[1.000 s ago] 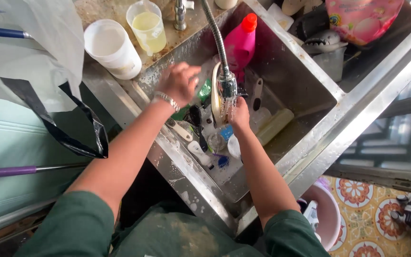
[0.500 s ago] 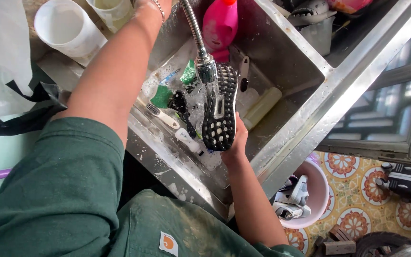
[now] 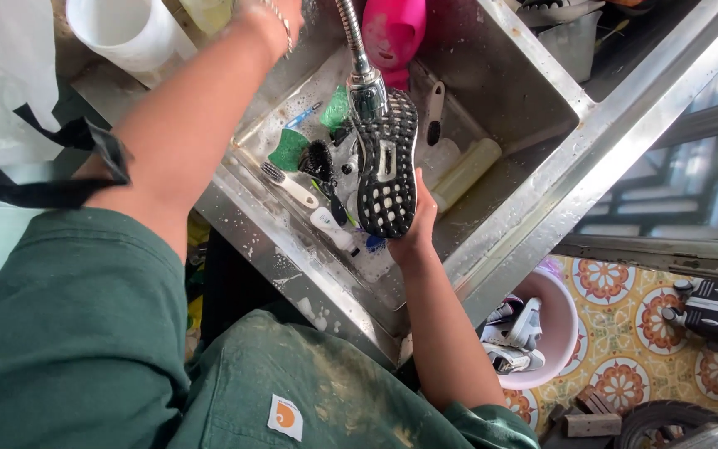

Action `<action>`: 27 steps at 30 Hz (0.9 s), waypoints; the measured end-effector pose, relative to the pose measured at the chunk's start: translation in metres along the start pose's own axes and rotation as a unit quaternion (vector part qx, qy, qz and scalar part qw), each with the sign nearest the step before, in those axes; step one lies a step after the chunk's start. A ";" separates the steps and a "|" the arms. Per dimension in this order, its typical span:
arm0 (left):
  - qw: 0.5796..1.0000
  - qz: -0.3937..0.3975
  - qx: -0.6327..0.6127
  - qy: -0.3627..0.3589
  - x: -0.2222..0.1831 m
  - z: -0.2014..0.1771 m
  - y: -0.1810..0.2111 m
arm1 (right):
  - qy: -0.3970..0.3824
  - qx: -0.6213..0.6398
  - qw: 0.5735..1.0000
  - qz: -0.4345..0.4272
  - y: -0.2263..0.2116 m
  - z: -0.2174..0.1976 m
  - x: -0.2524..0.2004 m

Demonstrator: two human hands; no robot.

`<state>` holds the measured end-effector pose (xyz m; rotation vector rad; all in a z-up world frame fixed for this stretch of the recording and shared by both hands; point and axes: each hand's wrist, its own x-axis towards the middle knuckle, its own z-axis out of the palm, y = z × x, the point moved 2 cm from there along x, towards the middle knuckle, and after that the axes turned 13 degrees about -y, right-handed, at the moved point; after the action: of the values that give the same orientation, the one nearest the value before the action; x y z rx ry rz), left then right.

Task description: Scrubbing the sole of a black and gold sneaker with a brush and water in a sink.

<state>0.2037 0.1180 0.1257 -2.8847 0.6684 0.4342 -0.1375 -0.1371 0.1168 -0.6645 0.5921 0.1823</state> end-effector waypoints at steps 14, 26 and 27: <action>0.831 -0.154 -0.535 -0.017 -0.284 0.033 0.191 | -0.169 -0.174 0.969 0.049 0.038 0.046 0.005; 0.567 0.031 -0.807 0.163 -0.268 0.109 0.139 | 0.047 -0.907 0.412 0.081 0.030 -0.191 0.143; 0.479 -0.011 -0.868 0.131 -0.262 0.124 0.133 | 0.016 -0.903 0.411 0.125 0.038 -0.201 0.145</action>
<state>-0.1113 0.1318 0.0795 -4.9319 -0.1810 1.2283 -0.1238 -0.2373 -0.1126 -2.7447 0.2801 1.2133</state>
